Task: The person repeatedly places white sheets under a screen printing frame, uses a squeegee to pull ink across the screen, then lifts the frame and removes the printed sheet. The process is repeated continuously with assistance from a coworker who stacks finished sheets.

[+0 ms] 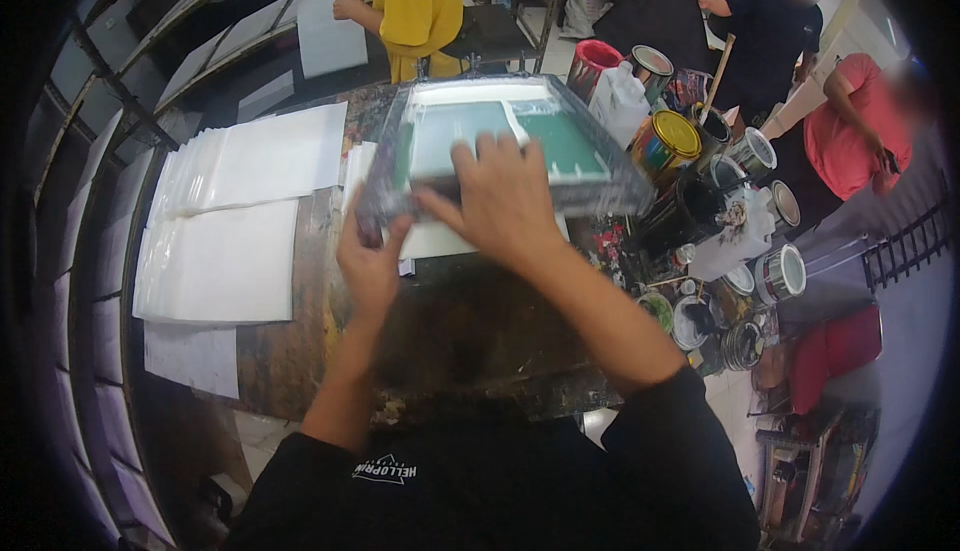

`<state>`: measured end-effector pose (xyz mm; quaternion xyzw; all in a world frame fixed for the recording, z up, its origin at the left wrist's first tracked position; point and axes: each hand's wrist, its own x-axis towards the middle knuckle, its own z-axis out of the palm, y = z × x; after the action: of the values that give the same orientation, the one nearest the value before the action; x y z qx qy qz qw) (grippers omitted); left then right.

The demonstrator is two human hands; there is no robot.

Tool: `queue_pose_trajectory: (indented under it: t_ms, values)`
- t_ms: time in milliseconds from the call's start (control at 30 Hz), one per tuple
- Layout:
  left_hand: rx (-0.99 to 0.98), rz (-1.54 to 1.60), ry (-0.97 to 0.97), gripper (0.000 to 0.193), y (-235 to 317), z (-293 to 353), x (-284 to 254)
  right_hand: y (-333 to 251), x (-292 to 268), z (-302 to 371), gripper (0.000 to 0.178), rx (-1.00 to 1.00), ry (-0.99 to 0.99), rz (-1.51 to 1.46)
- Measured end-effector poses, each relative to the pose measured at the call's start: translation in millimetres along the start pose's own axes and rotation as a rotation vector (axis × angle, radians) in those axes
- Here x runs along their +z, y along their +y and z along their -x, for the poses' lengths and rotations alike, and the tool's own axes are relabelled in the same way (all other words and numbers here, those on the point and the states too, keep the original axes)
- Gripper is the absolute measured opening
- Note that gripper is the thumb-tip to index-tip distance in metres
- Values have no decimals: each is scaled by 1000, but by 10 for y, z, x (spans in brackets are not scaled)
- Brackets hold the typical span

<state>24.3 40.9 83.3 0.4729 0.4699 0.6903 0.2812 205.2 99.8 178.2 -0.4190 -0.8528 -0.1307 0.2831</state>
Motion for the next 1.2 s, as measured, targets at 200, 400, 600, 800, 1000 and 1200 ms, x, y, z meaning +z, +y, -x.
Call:
queue_pose_trajectory:
  t_ms: [200,400,600,800,1000,1200]
  values:
    - [100,-634,-76,65,-8,-343,-249,262,-170,-796,63,-17,260,9]
    - [-52,-1211,-109,33,-539,113,-667,301,-331,-1250,44,24,208,-4]
    - [-22,-1240,-165,43,-617,60,-615,403,-405,-1352,61,74,98,-91]
    - [138,-1230,-34,37,-511,61,-554,338,-369,-1303,65,66,99,-140]
    - [147,-1220,-165,24,-666,-21,-652,328,-400,-1244,69,58,95,-69]
    - [156,-1319,-116,19,-611,31,-518,318,-373,-1182,70,84,19,-36]
